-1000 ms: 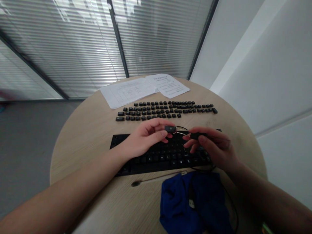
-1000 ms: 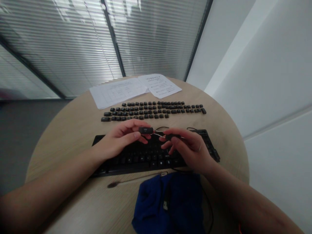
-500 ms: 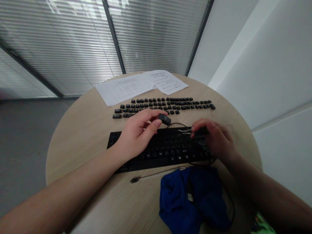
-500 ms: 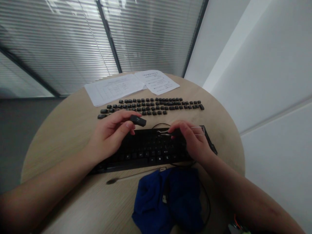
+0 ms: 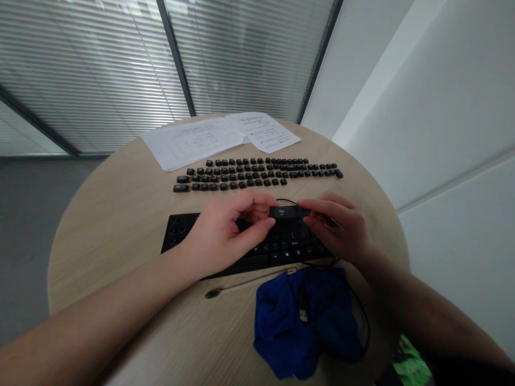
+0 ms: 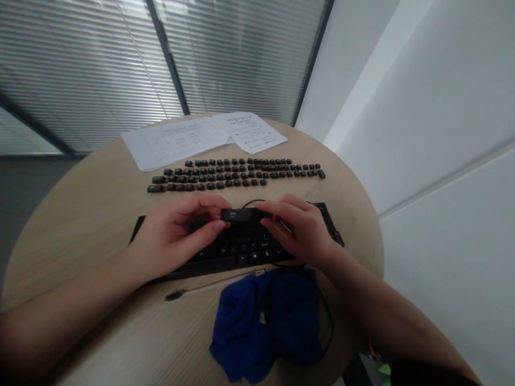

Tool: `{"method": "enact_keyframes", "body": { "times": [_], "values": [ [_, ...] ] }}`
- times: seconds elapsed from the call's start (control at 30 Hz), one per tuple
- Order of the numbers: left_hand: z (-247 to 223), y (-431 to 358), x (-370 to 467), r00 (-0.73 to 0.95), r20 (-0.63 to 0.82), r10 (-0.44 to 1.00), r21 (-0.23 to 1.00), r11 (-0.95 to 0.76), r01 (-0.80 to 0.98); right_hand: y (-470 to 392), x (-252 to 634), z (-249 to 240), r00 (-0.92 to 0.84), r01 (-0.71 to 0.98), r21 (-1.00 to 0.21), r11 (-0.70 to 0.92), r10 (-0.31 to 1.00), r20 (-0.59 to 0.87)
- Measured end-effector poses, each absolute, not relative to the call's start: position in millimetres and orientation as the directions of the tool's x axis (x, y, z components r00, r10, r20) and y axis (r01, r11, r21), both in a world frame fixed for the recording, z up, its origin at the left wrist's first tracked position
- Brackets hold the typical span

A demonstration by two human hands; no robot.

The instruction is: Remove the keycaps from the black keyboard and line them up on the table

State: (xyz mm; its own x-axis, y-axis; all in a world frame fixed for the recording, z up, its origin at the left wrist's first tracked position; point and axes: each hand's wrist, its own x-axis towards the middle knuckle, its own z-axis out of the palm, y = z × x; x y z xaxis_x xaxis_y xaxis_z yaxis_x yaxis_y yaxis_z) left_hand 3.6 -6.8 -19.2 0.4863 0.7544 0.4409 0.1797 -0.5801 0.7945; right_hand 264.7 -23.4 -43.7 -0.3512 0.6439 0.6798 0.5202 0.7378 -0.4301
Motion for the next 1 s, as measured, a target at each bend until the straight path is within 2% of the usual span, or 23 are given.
{"method": "enact_keyframes", "body": {
  "times": [0.3,0.5,0.6,0.7,0.77,0.87,1.0],
  "values": [
    [-26,-9,13,0.541,0.379,0.751,0.813,-0.549,0.193,-23,254,-44,-0.398,0.45,-0.412,0.792,0.591,0.702],
    [-25,-9,13,0.556,0.327,0.764,0.815,-0.526,0.244,-24,256,-42,-0.399,0.514,-0.424,0.746,0.645,0.651],
    [-23,0,3,0.583,0.316,0.749,0.69,-0.603,0.4,-25,266,-39,-0.305,0.61,-0.433,0.664,0.701,0.645],
    [-27,13,-10,0.644,0.288,0.709,0.434,-0.696,0.572,-24,280,-39,-0.167,0.683,-0.482,0.549,0.76,0.629],
    [-34,22,-19,0.673,0.255,0.694,0.314,-0.718,0.621,-23,288,-41,-0.106,0.692,-0.52,0.5,0.783,0.612],
    [-44,28,-27,0.691,0.215,0.69,0.226,-0.724,0.652,-22,297,-43,-0.112,0.674,-0.552,0.492,0.806,0.581],
    [-52,28,-33,0.706,0.196,0.681,0.196,-0.733,0.652,-27,299,-37,-0.181,0.688,-0.536,0.489,0.831,0.526]
  ]
}}
